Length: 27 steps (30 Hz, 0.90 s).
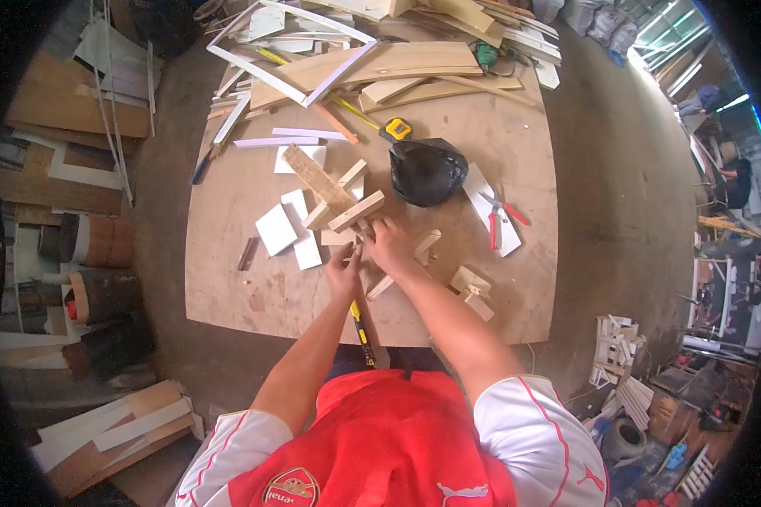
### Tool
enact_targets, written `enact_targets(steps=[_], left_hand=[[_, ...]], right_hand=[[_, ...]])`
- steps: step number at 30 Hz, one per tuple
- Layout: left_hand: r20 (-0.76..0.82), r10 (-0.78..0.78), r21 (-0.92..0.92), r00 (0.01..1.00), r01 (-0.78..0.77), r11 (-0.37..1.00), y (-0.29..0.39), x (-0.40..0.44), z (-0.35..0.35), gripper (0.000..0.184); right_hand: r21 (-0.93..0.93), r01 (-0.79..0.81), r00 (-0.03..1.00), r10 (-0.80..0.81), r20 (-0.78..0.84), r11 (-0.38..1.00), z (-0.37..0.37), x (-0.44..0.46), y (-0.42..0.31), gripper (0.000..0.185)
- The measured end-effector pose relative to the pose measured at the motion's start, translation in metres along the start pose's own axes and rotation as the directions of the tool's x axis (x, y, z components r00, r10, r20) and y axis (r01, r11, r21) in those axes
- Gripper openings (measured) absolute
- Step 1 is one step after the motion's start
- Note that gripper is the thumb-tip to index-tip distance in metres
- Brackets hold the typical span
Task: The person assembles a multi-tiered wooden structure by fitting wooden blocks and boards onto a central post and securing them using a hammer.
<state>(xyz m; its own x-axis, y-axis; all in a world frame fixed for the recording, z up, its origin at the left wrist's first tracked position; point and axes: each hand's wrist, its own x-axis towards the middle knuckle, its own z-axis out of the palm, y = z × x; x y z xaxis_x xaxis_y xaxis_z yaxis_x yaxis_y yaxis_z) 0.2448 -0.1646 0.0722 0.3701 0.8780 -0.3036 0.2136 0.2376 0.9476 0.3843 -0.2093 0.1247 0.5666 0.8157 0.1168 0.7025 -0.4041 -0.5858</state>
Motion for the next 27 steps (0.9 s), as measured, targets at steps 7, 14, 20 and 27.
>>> enact_targets(steps=[7,14,20,27], left_hand=[[-0.1,0.125,0.203,0.987,-0.103,0.974,0.016,0.0,-0.031,0.043],[-0.012,0.365,0.482,0.931,-0.315,0.818,0.063,0.02,-0.037,0.042],[0.124,0.309,0.593,0.943,-0.321,0.739,0.084,0.037,-0.041,0.029],[0.123,0.313,0.56,0.942,-0.326,0.761,0.096,0.03,-0.041,0.027]], right_hand=[[0.03,0.086,0.996,-0.085,-0.022,0.996,0.014,-0.003,0.005,0.014],[0.006,0.009,1.0,-0.009,0.004,1.0,0.019,-0.004,0.003,0.012],[0.018,0.003,1.0,-0.003,0.002,1.0,0.024,-0.004,0.004,0.012],[-0.01,-0.022,1.0,0.022,0.018,1.0,0.032,-0.005,0.01,0.012]])
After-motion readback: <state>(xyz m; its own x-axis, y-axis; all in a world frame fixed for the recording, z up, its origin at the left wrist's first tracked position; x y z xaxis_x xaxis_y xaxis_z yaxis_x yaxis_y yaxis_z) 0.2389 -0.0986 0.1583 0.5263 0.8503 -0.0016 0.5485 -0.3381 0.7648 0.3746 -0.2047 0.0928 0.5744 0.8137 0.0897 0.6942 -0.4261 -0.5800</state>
